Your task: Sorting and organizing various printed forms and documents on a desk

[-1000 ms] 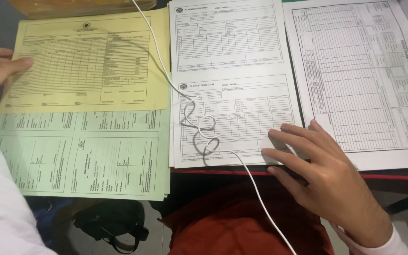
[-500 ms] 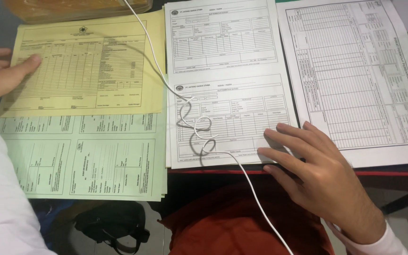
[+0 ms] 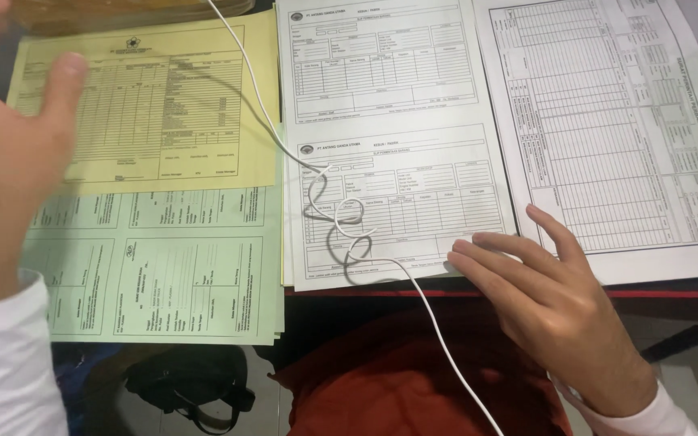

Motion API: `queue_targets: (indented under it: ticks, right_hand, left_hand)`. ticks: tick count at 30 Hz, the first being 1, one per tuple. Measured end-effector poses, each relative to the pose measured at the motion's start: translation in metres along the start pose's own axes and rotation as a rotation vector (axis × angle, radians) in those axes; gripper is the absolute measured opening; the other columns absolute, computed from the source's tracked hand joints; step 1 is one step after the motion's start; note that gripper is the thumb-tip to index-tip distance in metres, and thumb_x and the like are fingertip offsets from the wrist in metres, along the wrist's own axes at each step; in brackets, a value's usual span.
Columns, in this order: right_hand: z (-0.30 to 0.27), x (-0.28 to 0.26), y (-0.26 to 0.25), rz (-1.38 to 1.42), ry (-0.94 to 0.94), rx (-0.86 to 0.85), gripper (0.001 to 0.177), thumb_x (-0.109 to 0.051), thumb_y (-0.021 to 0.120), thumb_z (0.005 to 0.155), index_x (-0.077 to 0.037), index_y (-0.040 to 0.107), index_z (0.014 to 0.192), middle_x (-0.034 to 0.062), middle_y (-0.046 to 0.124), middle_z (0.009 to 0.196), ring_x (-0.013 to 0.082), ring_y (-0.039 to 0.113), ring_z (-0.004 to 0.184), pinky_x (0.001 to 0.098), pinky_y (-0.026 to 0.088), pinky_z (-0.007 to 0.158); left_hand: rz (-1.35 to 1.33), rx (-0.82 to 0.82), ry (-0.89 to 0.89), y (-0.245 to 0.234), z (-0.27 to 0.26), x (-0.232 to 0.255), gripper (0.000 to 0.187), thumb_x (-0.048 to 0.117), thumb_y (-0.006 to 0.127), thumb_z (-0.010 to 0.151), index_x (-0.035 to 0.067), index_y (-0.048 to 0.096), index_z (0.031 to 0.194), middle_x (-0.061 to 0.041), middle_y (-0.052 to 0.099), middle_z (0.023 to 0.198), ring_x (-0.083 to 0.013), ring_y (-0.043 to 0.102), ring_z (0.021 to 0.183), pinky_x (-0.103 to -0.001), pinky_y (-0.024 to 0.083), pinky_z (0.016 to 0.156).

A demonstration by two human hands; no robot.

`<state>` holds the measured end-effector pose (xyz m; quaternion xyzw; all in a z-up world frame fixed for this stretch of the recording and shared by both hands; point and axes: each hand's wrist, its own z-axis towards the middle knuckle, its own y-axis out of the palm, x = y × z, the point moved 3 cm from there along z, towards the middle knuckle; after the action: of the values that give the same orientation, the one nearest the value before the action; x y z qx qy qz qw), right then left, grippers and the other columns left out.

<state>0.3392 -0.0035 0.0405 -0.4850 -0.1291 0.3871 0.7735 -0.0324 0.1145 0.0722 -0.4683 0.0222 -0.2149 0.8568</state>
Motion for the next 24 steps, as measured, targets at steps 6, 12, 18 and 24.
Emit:
queue_targets:
  ticks: [6,12,18,24]
  right_hand:
    - [0.002,-0.009,-0.005,0.07,-0.058,0.04,0.02,0.002,0.044,0.087,0.005,0.059,0.102,0.012,0.063,0.092,0.0254,0.061,0.082,0.0522,0.04,0.095]
    - [0.001,-0.004,-0.012,0.124,0.009,0.057,0.016,0.003,0.054,0.083,-0.003,0.062,0.095,0.0065,0.06,0.083,0.0209,0.055,0.073,0.0508,0.041,0.096]
    - [-0.004,0.005,-0.016,0.124,0.054,0.006,0.021,0.004,0.06,0.079,-0.005,0.061,0.098,0.0062,0.061,0.089,0.0233,0.055,0.081,0.0532,0.04,0.1]
    - [-0.005,0.006,-0.015,0.195,0.054,0.101,0.018,0.008,0.059,0.08,0.001,0.062,0.095,0.0071,0.062,0.086,0.0228,0.053,0.074,0.0496,0.049,0.09]
  left_hand:
    - [-0.104,-0.177,0.341,-0.013,-0.001,0.145,0.027,0.011,0.074,0.089,-0.006,0.066,0.108,-0.02,0.068,0.101,-0.0309,0.065,0.092,-0.042,0.054,0.085]
    - [-0.093,-0.356,0.559,0.02,-0.031,0.209,0.03,0.034,0.069,0.078,0.01,0.058,0.092,-0.006,0.063,0.085,-0.0219,0.06,0.079,-0.037,0.048,0.078]
    - [-0.013,-0.413,0.654,0.03,-0.041,0.214,0.043,0.046,0.062,0.09,0.017,0.049,0.06,0.003,0.05,0.049,-0.0166,0.049,0.046,-0.032,0.044,0.07]
    - [0.021,-0.511,0.577,0.025,-0.038,0.216,0.034,0.041,0.069,0.08,0.015,0.05,0.067,-0.001,0.052,0.062,-0.0194,0.05,0.054,-0.035,0.043,0.06]
